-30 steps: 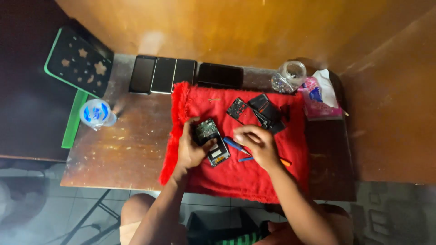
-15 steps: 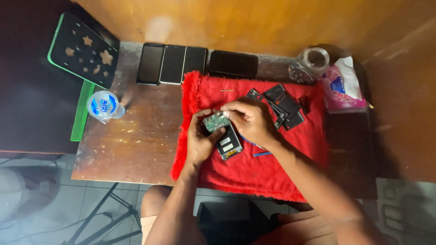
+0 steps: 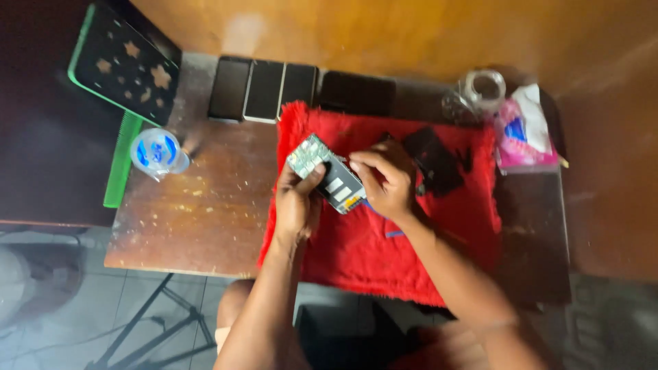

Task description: The person is repairing a disassembled mobile phone on a red cloth. They use a blue screwdriver to manipulate screws and components on the phone's motherboard and battery area. The person also uses their fingers to adjust internal parts and connectors.

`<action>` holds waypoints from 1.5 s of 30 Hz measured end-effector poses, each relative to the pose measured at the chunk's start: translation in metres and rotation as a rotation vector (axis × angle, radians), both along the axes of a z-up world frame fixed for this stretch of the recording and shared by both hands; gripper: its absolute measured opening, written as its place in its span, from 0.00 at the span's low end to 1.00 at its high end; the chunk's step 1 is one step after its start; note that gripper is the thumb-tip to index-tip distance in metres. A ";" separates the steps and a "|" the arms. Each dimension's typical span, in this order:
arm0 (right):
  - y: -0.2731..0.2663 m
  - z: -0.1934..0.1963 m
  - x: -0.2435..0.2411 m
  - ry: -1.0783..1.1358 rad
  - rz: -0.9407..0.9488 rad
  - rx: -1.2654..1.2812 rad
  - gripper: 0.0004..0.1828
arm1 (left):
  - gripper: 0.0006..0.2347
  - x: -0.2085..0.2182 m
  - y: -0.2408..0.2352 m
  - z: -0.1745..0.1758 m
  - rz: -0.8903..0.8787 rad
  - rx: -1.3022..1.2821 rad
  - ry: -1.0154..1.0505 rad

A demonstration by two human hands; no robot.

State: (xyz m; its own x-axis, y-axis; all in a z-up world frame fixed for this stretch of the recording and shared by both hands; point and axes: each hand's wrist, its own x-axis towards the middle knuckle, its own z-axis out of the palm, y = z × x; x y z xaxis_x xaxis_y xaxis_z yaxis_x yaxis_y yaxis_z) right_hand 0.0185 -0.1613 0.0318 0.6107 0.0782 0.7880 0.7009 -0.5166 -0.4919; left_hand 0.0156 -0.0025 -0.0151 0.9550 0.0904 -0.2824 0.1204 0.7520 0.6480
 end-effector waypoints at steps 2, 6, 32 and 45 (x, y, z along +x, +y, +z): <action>-0.001 0.004 0.015 -0.036 0.013 0.020 0.03 | 0.12 0.019 0.001 0.004 0.034 -0.059 -0.022; -0.003 0.013 0.011 -0.026 -0.045 0.084 0.02 | 0.10 0.022 -0.003 0.004 0.104 -0.200 0.049; -0.045 -0.005 0.015 0.370 0.177 0.291 0.03 | 0.16 0.018 0.024 0.020 -0.753 0.508 -0.257; -0.047 0.000 0.017 0.107 0.065 -0.087 0.06 | 0.15 0.015 0.021 0.046 -0.764 0.636 -0.207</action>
State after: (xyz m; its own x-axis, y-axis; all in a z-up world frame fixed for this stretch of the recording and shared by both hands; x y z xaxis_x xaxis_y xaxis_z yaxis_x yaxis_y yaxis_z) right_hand 0.0356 -0.2086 0.0319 0.6826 0.1852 0.7069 0.6798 -0.5157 -0.5214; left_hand 0.0306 0.0180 0.0314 0.8450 -0.4886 -0.2172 0.2646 0.0290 0.9639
